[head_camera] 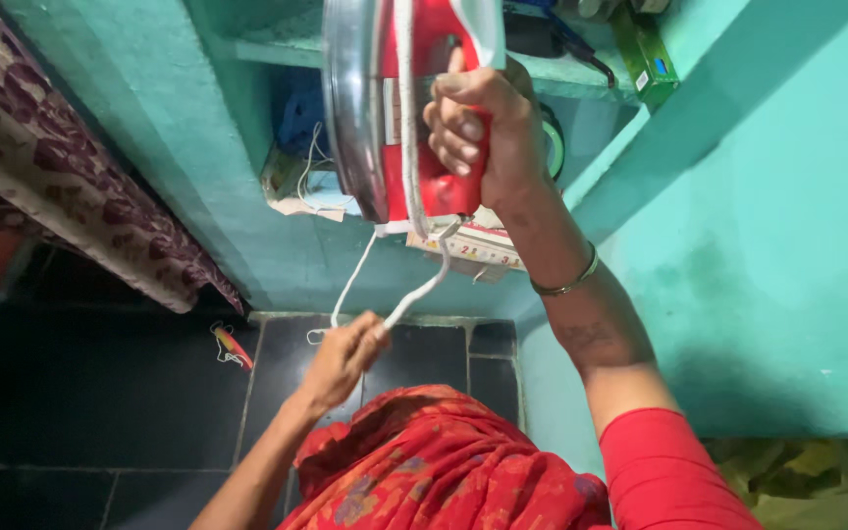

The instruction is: The person organizes a shelf by moving toiletries, a mirror, and an iron.

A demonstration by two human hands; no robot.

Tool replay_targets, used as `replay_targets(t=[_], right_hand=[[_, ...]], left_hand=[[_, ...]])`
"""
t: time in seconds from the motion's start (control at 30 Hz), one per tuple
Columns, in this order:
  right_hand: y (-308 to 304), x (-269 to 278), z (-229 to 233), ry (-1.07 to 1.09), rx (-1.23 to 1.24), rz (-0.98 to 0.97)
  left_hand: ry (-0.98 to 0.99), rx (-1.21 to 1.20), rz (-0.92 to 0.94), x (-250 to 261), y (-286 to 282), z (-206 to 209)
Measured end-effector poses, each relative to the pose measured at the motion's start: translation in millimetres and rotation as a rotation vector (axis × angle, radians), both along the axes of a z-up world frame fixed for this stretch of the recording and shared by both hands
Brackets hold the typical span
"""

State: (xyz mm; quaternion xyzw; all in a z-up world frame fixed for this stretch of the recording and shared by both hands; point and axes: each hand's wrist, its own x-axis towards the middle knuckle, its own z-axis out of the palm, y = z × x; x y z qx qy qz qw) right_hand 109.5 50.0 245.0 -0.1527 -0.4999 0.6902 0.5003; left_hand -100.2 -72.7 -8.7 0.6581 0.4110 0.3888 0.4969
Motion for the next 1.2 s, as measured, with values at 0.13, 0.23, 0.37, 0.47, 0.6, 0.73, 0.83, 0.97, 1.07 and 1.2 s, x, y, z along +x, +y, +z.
replay_targets(t=[0.13,0.23,0.37,0.47,0.6,0.73,0.83,0.97,1.07,1.2], right_hand=[[8,6,-17,0.053,0.036,-0.109],[12,14,-29,0.119,0.001,-0.038],[10,23,-43,0.261,-0.124,0.136],[8,30,-50,0.238,-0.122,0.062],[24,45,-61,0.178,-0.088,-0.092],[44,64,-71,0.188,-0.078,-0.171],[57,74,-88,0.225,-0.094,-0.234],[76,89,-109,0.255,-0.085,-0.345],[91,106,-123,0.281,-0.081,-0.383],[104,127,-144,0.349,-0.123,-0.354]], left_hand=[[0.064,-0.007,-0.178,28,-4,0],[0.082,0.057,-0.295,55,8,1],[0.197,0.191,-0.372,75,31,-3],[0.289,0.217,-0.397,72,25,-4],[0.327,0.268,-0.321,37,2,7],[0.309,0.296,-0.263,1,-23,29],[0.327,0.389,-0.291,-7,-38,42],[0.344,0.416,-0.266,-14,-52,43],[0.388,0.43,-0.152,-29,-63,30],[0.46,0.427,-0.144,-41,-74,10]])
